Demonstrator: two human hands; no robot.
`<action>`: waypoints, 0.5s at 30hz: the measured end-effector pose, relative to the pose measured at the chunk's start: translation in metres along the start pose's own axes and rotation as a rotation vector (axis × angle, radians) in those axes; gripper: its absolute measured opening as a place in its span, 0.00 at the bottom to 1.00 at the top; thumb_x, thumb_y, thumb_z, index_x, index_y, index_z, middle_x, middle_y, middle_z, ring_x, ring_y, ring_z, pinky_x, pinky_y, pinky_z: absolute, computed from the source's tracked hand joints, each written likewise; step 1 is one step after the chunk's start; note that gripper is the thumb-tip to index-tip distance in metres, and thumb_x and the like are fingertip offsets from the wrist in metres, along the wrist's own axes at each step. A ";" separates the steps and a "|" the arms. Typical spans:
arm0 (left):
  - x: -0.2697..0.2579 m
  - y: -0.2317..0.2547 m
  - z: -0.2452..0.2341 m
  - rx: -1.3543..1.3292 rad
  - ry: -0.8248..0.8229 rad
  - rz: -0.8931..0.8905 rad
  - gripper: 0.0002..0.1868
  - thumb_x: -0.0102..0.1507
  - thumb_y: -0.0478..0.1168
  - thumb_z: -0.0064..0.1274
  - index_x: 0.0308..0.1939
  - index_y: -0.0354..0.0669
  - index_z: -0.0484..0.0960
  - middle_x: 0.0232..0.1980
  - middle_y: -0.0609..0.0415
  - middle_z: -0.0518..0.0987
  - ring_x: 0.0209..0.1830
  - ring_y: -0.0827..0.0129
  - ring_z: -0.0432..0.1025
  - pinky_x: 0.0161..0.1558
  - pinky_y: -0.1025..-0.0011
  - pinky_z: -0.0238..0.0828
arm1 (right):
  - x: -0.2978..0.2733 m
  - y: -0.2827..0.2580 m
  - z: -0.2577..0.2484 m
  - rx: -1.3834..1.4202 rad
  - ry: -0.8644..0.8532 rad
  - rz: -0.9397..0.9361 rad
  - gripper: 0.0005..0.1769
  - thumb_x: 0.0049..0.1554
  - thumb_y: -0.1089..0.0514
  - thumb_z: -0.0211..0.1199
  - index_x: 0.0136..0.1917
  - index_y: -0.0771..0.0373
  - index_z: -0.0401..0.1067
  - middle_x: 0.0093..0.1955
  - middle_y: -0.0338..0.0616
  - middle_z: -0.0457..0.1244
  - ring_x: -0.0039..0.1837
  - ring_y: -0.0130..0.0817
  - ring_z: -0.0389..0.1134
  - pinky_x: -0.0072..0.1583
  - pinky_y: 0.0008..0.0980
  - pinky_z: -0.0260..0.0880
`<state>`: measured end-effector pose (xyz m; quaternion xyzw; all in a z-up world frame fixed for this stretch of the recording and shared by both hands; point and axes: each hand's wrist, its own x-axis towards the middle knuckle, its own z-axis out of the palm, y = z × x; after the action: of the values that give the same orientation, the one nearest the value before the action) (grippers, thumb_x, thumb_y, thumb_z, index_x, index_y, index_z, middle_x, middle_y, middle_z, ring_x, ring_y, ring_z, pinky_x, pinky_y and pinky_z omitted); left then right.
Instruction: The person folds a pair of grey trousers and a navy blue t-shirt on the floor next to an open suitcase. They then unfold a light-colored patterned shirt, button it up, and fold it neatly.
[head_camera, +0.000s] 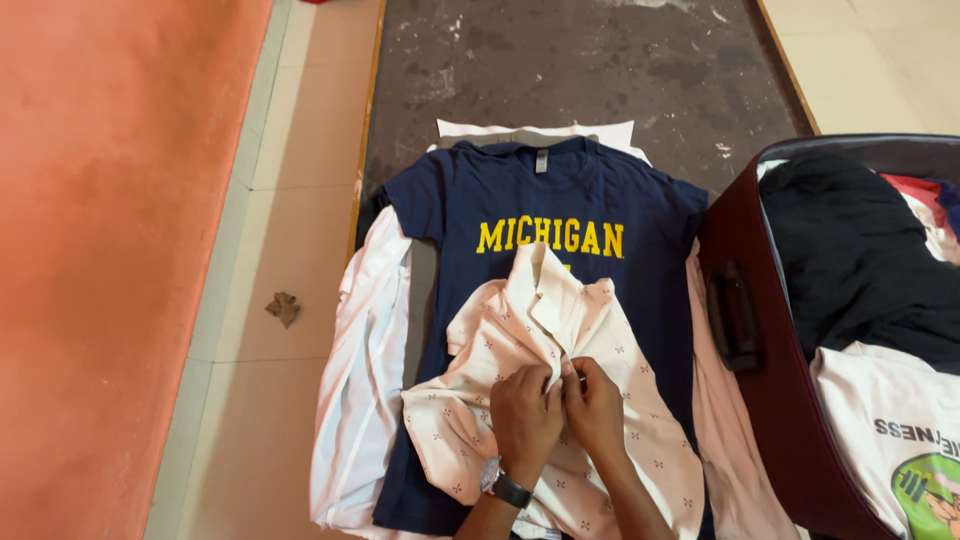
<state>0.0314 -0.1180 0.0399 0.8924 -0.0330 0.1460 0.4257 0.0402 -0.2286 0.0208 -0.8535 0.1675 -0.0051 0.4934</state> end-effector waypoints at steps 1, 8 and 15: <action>0.002 0.002 -0.002 -0.037 -0.024 -0.073 0.08 0.58 0.37 0.59 0.38 0.40 0.78 0.34 0.50 0.81 0.33 0.53 0.74 0.38 0.56 0.65 | 0.000 -0.001 -0.001 0.014 -0.019 0.026 0.16 0.63 0.49 0.57 0.47 0.64 0.75 0.29 0.49 0.66 0.29 0.36 0.62 0.36 0.35 0.61; 0.003 0.005 -0.012 -0.060 0.000 -0.024 0.08 0.60 0.36 0.57 0.43 0.41 0.81 0.35 0.47 0.82 0.33 0.51 0.75 0.37 0.56 0.67 | 0.003 0.006 0.000 0.053 -0.057 0.006 0.15 0.62 0.49 0.57 0.46 0.64 0.74 0.27 0.43 0.65 0.28 0.29 0.63 0.35 0.32 0.61; 0.004 0.010 -0.011 -0.080 0.000 -0.040 0.08 0.60 0.33 0.53 0.43 0.42 0.82 0.36 0.48 0.83 0.34 0.51 0.76 0.37 0.56 0.68 | 0.003 0.003 -0.004 0.254 -0.141 0.097 0.17 0.61 0.49 0.60 0.45 0.66 0.78 0.29 0.38 0.66 0.31 0.22 0.61 0.36 0.26 0.60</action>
<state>0.0311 -0.1153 0.0547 0.8750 -0.0208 0.1360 0.4641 0.0420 -0.2340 0.0199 -0.7734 0.1716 0.0575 0.6075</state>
